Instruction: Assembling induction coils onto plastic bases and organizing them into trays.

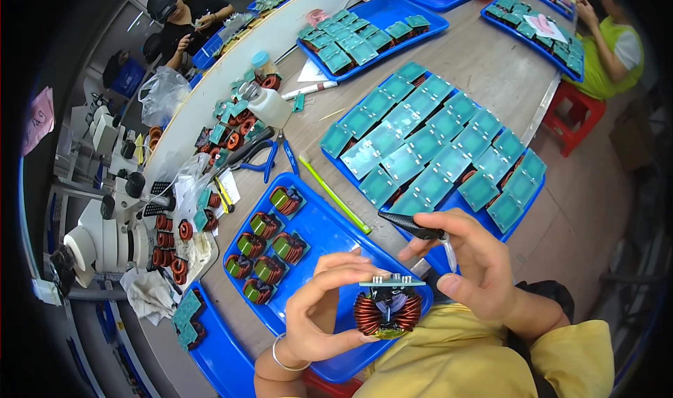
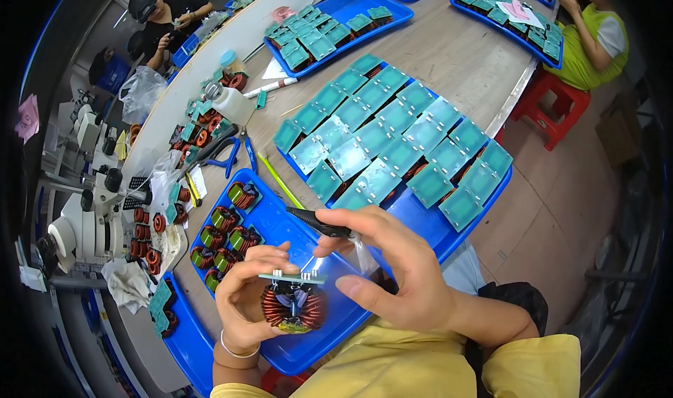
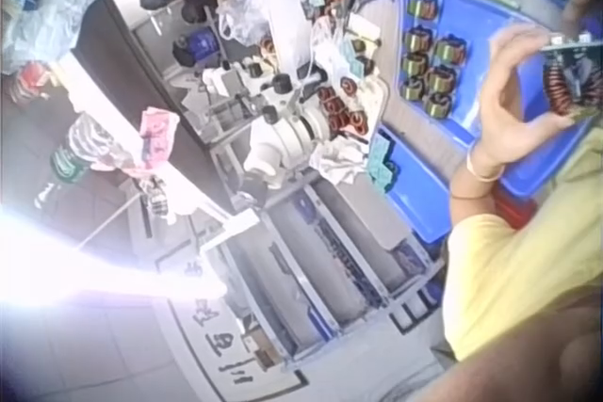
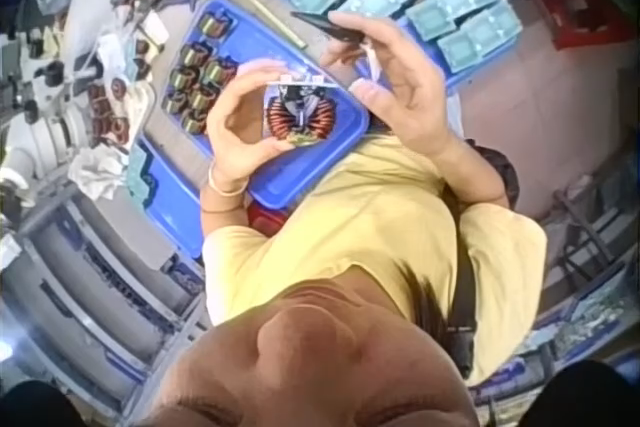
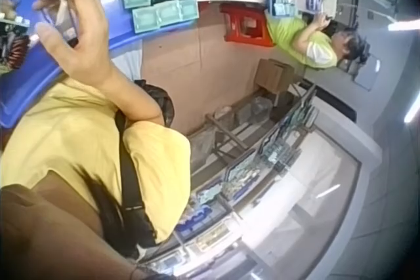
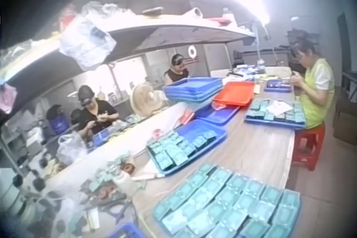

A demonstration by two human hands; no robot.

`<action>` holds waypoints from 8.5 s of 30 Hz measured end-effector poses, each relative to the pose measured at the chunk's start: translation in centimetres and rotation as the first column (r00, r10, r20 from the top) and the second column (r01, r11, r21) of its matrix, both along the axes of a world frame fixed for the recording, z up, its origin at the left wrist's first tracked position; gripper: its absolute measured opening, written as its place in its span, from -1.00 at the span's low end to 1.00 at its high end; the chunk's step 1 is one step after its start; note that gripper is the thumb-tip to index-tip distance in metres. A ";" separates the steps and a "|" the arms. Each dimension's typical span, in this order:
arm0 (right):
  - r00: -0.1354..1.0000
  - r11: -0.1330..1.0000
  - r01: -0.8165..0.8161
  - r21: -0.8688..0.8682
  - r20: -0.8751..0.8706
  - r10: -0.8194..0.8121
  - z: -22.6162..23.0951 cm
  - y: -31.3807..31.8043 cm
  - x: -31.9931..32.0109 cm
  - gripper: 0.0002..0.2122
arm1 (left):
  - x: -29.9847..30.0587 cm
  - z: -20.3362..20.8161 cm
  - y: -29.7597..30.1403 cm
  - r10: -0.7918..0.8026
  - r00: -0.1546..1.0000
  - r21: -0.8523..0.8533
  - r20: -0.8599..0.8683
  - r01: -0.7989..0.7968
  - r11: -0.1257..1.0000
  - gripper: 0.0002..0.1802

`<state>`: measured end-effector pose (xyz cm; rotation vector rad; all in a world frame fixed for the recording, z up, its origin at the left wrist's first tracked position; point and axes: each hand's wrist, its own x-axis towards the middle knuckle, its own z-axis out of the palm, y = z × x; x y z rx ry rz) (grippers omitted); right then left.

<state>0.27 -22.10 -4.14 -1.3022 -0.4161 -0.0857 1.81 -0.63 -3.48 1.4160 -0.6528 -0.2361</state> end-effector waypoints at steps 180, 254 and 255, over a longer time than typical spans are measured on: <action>0.962 0.952 0.085 -0.294 0.273 -0.002 -0.5 1.0 -2.0 -0.23 | -1.5 1.2 -1.1 0.047 0.998 0.051 0.042 -0.049 0.997 -0.27; 0.800 0.891 0.420 -0.172 0.535 -0.273 0.8 2.3 -2.3 -0.34 | -1.0 1.5 -0.5 -0.037 0.996 0.131 0.081 0.026 0.991 -0.29; 0.801 0.892 0.417 -0.174 0.535 -0.271 0.7 2.3 -2.3 -0.34 | -1.0 1.5 -0.5 -0.034 0.996 0.130 0.080 0.024 0.991 -0.29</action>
